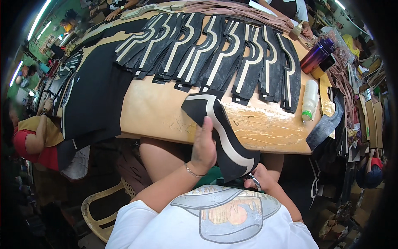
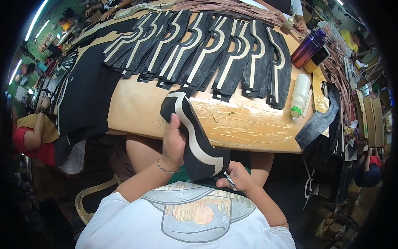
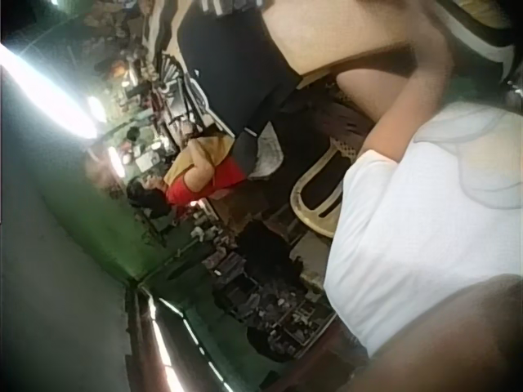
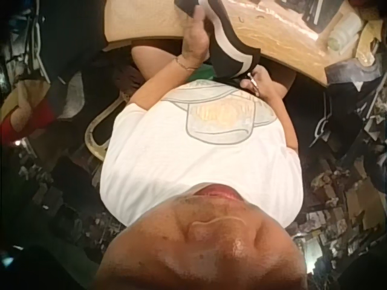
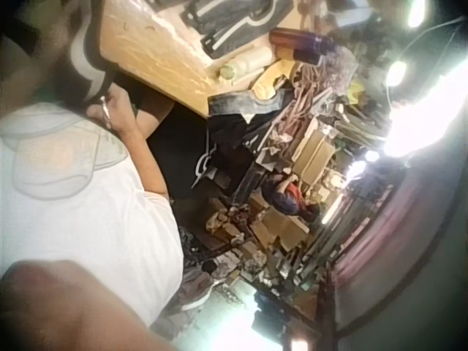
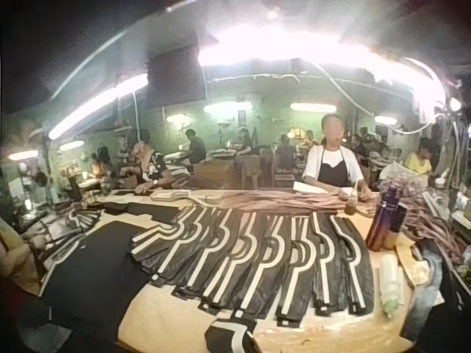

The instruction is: The person trims a black shoe part with a white stripe using scissors, then applies glue from a bottle to the edges of the part. They repeat the gluing process on multiple similar parts laid out on the table.

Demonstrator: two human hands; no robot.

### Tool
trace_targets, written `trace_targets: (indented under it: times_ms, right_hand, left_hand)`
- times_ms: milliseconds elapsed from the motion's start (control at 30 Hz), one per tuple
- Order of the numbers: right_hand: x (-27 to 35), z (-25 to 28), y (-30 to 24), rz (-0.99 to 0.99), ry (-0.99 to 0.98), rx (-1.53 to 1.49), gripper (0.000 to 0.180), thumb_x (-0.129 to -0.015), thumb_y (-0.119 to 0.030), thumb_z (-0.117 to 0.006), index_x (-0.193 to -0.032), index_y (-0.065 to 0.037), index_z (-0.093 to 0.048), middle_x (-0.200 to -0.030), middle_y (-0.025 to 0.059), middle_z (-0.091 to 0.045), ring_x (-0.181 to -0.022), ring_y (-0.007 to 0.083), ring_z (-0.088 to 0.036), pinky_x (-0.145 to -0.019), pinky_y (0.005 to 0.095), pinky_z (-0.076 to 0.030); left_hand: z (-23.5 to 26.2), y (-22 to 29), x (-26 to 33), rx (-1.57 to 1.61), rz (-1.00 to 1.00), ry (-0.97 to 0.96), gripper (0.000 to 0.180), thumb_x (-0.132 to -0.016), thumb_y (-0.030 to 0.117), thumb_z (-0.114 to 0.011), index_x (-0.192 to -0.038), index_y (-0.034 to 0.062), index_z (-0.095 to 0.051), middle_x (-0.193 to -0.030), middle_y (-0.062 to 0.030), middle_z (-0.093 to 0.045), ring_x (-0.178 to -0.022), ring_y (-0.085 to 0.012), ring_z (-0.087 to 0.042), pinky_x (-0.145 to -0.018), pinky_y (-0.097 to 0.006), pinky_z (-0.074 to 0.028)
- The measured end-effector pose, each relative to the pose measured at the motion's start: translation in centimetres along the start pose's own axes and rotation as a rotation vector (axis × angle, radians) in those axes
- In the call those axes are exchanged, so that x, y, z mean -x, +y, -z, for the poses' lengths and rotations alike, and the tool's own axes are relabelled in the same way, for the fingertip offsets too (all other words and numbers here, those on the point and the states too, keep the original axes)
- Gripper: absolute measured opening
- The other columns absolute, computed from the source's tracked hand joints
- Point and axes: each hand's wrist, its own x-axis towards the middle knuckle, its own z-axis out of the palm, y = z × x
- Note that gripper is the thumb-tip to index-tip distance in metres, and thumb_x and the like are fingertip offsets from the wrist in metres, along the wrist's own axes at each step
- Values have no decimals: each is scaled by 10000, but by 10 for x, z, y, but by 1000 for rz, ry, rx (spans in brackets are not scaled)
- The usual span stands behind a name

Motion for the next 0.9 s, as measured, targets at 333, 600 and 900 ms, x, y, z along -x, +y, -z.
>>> trace_targets:
  times_ms: [333,600,900]
  right_hand:
    - [12,19,5,-26,115,107,623,-462,-531,-778,-763,-47,-526,-661,-38,-475,-583,45,-419,-506,178,-303]
    - [21,40,-7,88,391,252,638,-492,-591,-734,-740,-52,-501,-649,-43,-454,-597,46,-402,-511,191,-323]
    - [44,17,-46,98,535,594,645,-451,-602,-740,-639,-45,-476,-516,-22,-430,-492,60,-407,-441,208,-323]
  left_hand:
    - [29,43,-14,222,218,-138,295,-761,42,-462,-1040,-25,-528,-969,-127,-602,-887,-219,-593,-830,-337,-468]
    - [19,40,-15,222,210,-54,260,-752,37,-476,-995,-40,-529,-925,-132,-608,-905,-223,-584,-840,-362,-466]
    - [-1,24,-19,91,62,28,272,-810,0,-471,-1078,41,-488,-985,-83,-584,-881,-188,-591,-732,-323,-520]
